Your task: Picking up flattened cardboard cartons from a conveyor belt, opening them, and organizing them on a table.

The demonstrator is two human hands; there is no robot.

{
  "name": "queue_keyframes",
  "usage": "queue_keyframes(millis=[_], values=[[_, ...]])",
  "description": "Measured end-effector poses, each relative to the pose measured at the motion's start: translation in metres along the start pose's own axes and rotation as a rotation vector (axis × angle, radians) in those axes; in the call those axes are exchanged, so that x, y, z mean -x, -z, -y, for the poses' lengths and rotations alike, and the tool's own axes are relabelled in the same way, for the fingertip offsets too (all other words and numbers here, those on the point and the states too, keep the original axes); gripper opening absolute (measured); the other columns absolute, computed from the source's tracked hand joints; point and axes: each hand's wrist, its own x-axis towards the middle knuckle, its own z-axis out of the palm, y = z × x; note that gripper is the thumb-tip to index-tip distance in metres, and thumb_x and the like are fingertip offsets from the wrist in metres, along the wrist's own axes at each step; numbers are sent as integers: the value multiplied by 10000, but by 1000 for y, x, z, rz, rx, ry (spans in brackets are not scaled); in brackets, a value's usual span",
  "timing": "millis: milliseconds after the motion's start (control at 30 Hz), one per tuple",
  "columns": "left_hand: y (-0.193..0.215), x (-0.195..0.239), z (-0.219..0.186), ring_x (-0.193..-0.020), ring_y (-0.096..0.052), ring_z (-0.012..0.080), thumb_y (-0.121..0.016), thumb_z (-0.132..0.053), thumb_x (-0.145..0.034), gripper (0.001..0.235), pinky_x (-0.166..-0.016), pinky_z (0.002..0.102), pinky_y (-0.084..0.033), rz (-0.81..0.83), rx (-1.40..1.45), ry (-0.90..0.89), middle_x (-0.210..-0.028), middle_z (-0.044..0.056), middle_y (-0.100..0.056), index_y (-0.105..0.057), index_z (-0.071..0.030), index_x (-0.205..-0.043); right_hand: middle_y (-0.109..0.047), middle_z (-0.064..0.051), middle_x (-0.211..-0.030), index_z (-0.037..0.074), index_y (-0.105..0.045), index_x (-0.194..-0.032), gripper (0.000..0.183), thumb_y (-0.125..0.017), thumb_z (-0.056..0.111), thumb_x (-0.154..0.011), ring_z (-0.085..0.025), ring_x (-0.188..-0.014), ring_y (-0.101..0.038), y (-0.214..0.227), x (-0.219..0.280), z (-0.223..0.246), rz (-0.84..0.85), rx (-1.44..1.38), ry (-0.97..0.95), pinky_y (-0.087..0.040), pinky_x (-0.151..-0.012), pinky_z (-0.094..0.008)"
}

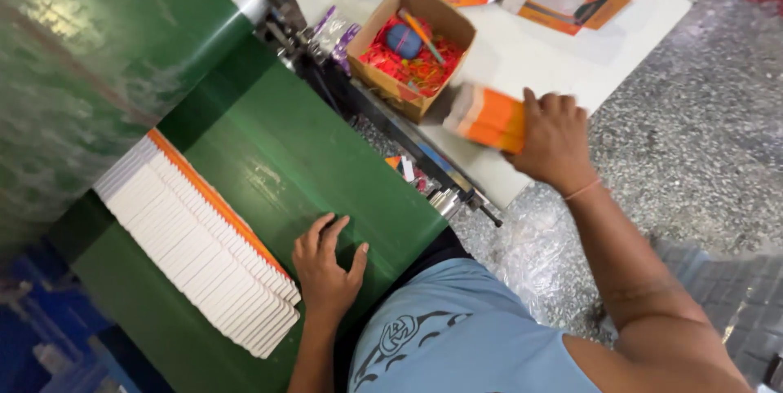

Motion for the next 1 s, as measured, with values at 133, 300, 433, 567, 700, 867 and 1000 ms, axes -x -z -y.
queue_keyframes(millis=[133, 300, 433, 567, 700, 867, 1000], values=[[-3, 2, 2, -1174, -535, 357, -786, -292, -789, 517, -1012, 496, -407, -15, -27, 12, -1353, 96, -586, -662, -120, -1261, -585, -229, -1322, 35, -428, -1561, 1074, -845, 475, -675, -449, -1308, -465, -13, -11, -16, -52, 11, 77, -383, -1082, -536], [-2, 5, -4, -1172, -537, 351, -783, -278, -805, 502, -1019, 485, -409, 5, 14, 19, -1347, 93, -590, -660, -122, -1266, -368, -268, -1611, 17, -283, -1622, 1268, -843, 540, -611, -466, -1493, -315, 2, -28, 7, -181, -85, 236, -242, -1199, -608], [-2, 6, -4, -1174, -533, 356, -789, -274, -788, 515, -1015, 489, -405, -15, 3, 2, -1338, 101, -583, -658, -120, -1262, -303, -237, -1624, 64, -263, -1587, 1334, -870, 570, -512, -443, -1490, -269, 3, -35, 14, -46, -96, 311, -191, -1172, -623], [-3, 11, -4, -1179, -530, 355, -788, -269, -787, 517, -1021, 488, -405, -17, 13, 9, -1342, 97, -579, -650, -124, -1264, -367, -245, -1584, 97, -288, -1599, 1244, -861, 550, -591, -458, -1412, -364, 0, -40, 8, 2, -43, 199, -285, -1122, -616], [0, 20, -9, -1181, -527, 352, -787, -270, -805, 512, -1022, 488, -405, 5, 21, 16, -1349, 101, -571, -647, -128, -1276, -530, -235, -1440, 106, -339, -1623, 1125, -830, 470, -678, -454, -1214, -560, -8, -54, -2, 49, -78, 117, -468, -966, -601], [-1, 20, -10, -1175, -527, 354, -789, -272, -801, 516, -1009, 491, -404, -10, 22, -7, -1349, 103, -572, -643, -126, -1275, -665, -215, -1202, 83, -514, -1432, 822, -804, 479, -772, -416, -1102, -641, 9, -54, -19, 9, -72, 154, -526, -947, -544], [-3, 17, -13, -1175, -529, 349, -788, -274, -811, 517, -1008, 488, -409, -1, 13, 20, -1352, 98, -571, -638, -126, -1283, -690, -206, -1105, 84, -573, -1349, 789, -840, 476, -717, -410, -1015, -662, 32, -37, 0, 13, -72, 149, -527, -866, -512]])
